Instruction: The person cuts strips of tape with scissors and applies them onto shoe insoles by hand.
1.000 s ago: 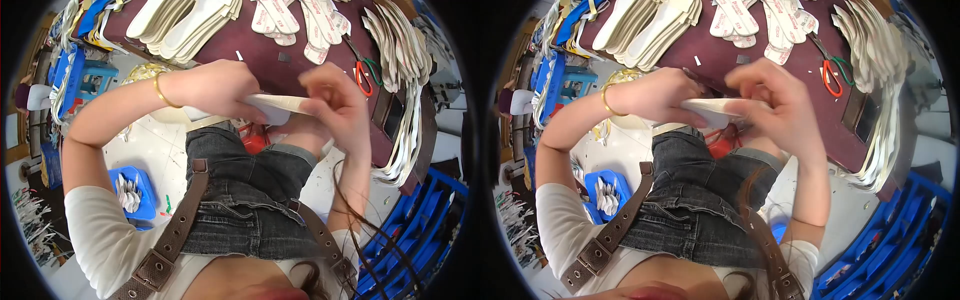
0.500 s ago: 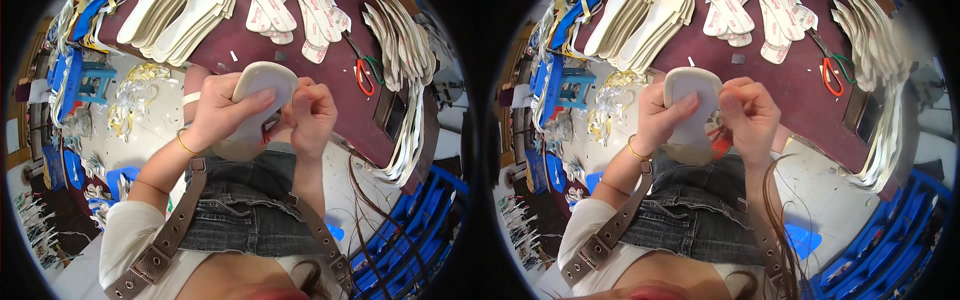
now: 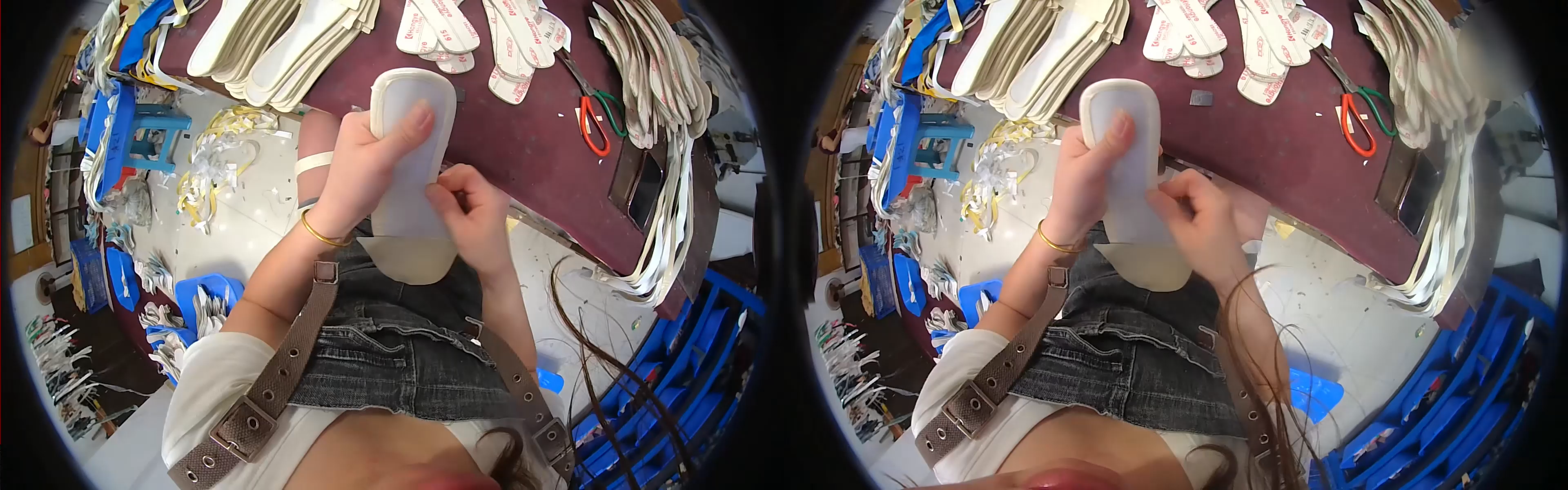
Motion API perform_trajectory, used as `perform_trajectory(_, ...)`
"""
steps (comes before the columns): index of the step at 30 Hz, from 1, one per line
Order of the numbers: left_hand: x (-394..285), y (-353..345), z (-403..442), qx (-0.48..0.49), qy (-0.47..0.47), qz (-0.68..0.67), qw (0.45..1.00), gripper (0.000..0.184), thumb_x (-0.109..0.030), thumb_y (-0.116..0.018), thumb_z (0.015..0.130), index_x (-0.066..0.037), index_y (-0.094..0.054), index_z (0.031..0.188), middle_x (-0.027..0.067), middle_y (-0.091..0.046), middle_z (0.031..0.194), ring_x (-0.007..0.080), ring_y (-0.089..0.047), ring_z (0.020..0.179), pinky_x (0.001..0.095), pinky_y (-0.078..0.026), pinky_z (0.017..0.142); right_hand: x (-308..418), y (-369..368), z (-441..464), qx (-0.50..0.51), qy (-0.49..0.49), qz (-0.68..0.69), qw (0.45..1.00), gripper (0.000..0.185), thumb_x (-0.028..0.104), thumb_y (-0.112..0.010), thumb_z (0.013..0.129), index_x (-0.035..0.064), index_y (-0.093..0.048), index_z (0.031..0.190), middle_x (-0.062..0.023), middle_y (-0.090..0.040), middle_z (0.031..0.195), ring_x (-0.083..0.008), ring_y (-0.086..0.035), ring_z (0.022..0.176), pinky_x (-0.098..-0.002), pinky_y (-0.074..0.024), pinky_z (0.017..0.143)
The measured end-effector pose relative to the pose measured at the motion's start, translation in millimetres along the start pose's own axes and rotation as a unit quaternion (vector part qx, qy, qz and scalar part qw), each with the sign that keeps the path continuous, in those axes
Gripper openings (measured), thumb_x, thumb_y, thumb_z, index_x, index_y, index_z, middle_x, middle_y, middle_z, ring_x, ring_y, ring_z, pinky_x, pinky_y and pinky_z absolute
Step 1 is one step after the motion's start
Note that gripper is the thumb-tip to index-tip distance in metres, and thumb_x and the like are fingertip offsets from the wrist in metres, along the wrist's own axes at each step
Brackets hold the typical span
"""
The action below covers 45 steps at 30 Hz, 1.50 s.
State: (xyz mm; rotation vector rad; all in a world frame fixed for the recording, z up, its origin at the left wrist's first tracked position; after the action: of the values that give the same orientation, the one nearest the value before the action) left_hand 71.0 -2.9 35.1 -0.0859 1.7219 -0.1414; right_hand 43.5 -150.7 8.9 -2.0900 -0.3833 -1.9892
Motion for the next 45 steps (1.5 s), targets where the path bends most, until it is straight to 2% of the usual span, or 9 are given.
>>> perform_trajectory(5, -13, -8, 30, 0.253, -0.031, -0.265, 0.930, 0.068, -0.055, -0.048, 0.087, 0.002, -0.046, 0.123, 0.0119, -0.053, 0.118, 0.0149, -0.054, 0.104, 0.0308, -0.045, 0.088, 31, 2, 24, -0.002, 0.165, -0.193, 0.967, 0.013, 0.010, -0.056, 0.088, 0.0029, -0.051, 0.099, -0.0002, -0.056, 0.084, -0.0056, -0.051, 0.070, -0.0207, -0.0418, 0.063)
perform_trajectory(7, -17, -25, 9, 0.221, -0.033, -0.241, 0.944, 0.072, -0.059, -0.044, 0.087, 0.003, -0.044, 0.124, 0.0105, -0.048, 0.124, 0.0170, -0.048, 0.112, 0.0334, -0.037, 0.098, 52, 7, 41, -0.015, 0.050, 0.199, 0.979, 0.020, 0.013, -0.058, 0.089, -0.0003, -0.054, 0.103, -0.0022, -0.060, 0.090, -0.0058, -0.054, 0.078, -0.0216, -0.0452, 0.067)
perform_trajectory(11, -11, -12, -2, 0.178, -0.063, -0.267, 0.945, 0.067, -0.058, -0.041, 0.088, 0.002, -0.047, 0.118, 0.0127, -0.045, 0.127, 0.0223, -0.045, 0.117, 0.0366, -0.037, 0.098, 47, 27, 38, 0.077, -0.017, 0.156, 0.985, 0.012, 0.010, -0.061, 0.086, -0.0011, -0.060, 0.090, -0.0012, -0.061, 0.079, -0.0047, -0.054, 0.069, -0.0210, -0.0461, 0.062)
perform_trajectory(16, -14, -8, -6, 0.187, -0.026, -0.267, 0.945, 0.076, -0.075, -0.040, 0.077, -0.004, -0.046, 0.104, 0.0092, -0.057, 0.079, 0.0296, -0.060, 0.079, 0.0458, -0.045, 0.088, 33, 42, 17, 0.089, -0.057, 0.150, 0.983, 0.013, 0.014, -0.068, 0.082, 0.0012, -0.064, 0.084, -0.0005, -0.062, 0.073, -0.0043, -0.052, 0.063, -0.0181, -0.0398, 0.053)
perform_trajectory(23, -20, -10, -1, 0.183, -0.034, -0.212, 0.959, 0.074, -0.074, -0.042, 0.077, -0.004, -0.045, 0.101, 0.0048, -0.049, 0.074, 0.0221, -0.055, 0.073, 0.0348, -0.048, 0.075, 15, 24, -4, 0.044, -0.128, 0.233, 0.963, 0.019, 0.017, -0.072, 0.079, -0.0002, -0.064, 0.081, 0.0006, -0.061, 0.075, -0.0027, -0.049, 0.063, -0.0182, -0.0371, 0.052)
perform_trajectory(30, -1, -30, -19, 0.246, 0.197, -0.600, 0.735, 0.067, -0.063, -0.043, 0.085, -0.001, -0.047, 0.108, 0.0015, -0.041, 0.077, 0.0148, -0.038, 0.068, 0.0295, -0.036, 0.067, 23, 30, 4, 0.271, -0.264, 0.117, 0.918, 0.028, 0.019, -0.072, 0.076, -0.0016, -0.063, 0.093, -0.0018, -0.062, 0.084, -0.0035, -0.050, 0.063, -0.0191, -0.0415, 0.054)
perform_trajectory(33, -14, -16, -9, 0.162, 0.208, -0.697, 0.666, 0.048, -0.047, -0.053, 0.086, -0.003, -0.046, 0.106, 0.0004, -0.044, 0.083, 0.0144, -0.043, 0.076, 0.0331, -0.038, 0.080, 13, 73, 50, 0.145, -0.021, -0.151, 0.978, 0.038, 0.017, -0.069, 0.075, 0.0013, -0.059, 0.108, -0.0095, -0.062, 0.093, -0.0163, -0.060, 0.079, -0.0287, -0.0486, 0.072)
perform_trajectory(36, -6, 24, 1, 0.093, 0.125, -0.627, 0.763, 0.040, -0.038, -0.057, 0.086, -0.005, -0.046, 0.106, 0.0025, -0.047, 0.088, 0.0189, -0.047, 0.095, 0.0394, -0.037, 0.094, -20, 204, 107, -0.181, 0.114, -0.662, 0.718, 0.024, 0.016, -0.062, 0.077, -0.0015, -0.061, 0.092, -0.0238, -0.055, 0.104, -0.0401, -0.055, 0.096, -0.0433, -0.0439, 0.085)
perform_trajectory(45, 48, 43, 12, 0.031, 0.153, -0.619, 0.770, 0.052, -0.029, -0.063, 0.082, 0.005, -0.043, 0.116, 0.0141, -0.053, 0.112, 0.0334, -0.039, 0.122, 0.0478, -0.027, 0.107, -28, 207, 47, -0.204, 0.050, -0.567, 0.797, 0.034, 0.008, -0.060, 0.077, 0.0011, -0.045, 0.106, -0.0183, -0.051, 0.104, -0.0343, -0.053, 0.094, -0.0398, -0.0439, 0.077)
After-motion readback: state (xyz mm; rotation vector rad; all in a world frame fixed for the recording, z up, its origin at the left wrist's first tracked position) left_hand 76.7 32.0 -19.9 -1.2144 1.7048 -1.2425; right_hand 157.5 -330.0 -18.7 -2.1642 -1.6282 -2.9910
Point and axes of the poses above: each hand's wrist, its own z-axis towards the middle knuckle, its own y-axis out of the back of the hand, x = y × z, the point moved 3 cm from there along z, towards the middle knuckle
